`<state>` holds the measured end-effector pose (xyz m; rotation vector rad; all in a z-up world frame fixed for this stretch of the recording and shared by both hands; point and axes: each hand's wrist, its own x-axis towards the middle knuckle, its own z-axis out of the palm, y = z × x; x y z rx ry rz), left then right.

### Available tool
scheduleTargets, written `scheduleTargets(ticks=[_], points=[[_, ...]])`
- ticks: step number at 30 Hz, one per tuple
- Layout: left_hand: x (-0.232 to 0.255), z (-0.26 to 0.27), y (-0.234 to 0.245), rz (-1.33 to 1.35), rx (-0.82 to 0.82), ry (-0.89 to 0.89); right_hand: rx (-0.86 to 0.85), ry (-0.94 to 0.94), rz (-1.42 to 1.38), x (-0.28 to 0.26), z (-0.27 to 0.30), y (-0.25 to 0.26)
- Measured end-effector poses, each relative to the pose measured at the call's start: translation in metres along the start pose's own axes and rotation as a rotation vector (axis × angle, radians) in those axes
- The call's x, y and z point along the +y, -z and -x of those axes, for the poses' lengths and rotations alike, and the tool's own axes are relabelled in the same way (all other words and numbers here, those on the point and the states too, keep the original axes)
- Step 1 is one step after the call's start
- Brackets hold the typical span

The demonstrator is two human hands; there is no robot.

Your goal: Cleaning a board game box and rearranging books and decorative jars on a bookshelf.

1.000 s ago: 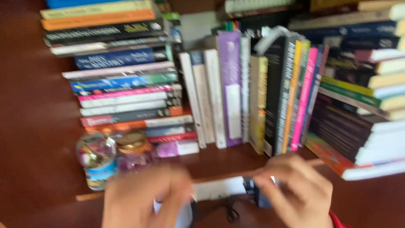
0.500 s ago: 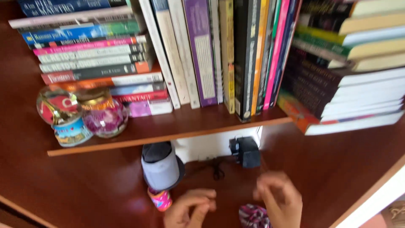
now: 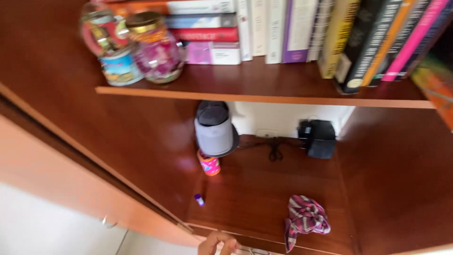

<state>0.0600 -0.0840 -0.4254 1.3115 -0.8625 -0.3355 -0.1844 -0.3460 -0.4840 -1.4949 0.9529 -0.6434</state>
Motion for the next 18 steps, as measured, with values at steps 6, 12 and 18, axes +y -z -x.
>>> scheduleTargets(ticks=[6,12,18], points=[[0.123,-0.036,-0.01,0.009,0.126,-0.042,-0.244,-0.02,0.023,-0.015,-0.007,-0.037],[0.187,-0.055,0.019,-0.113,0.254,0.026,-0.51,0.17,-0.06,-0.107,-0.036,-0.067],[0.302,-0.136,0.058,-0.509,0.385,-0.383,-0.17,0.809,0.19,-0.384,0.018,-0.133]])
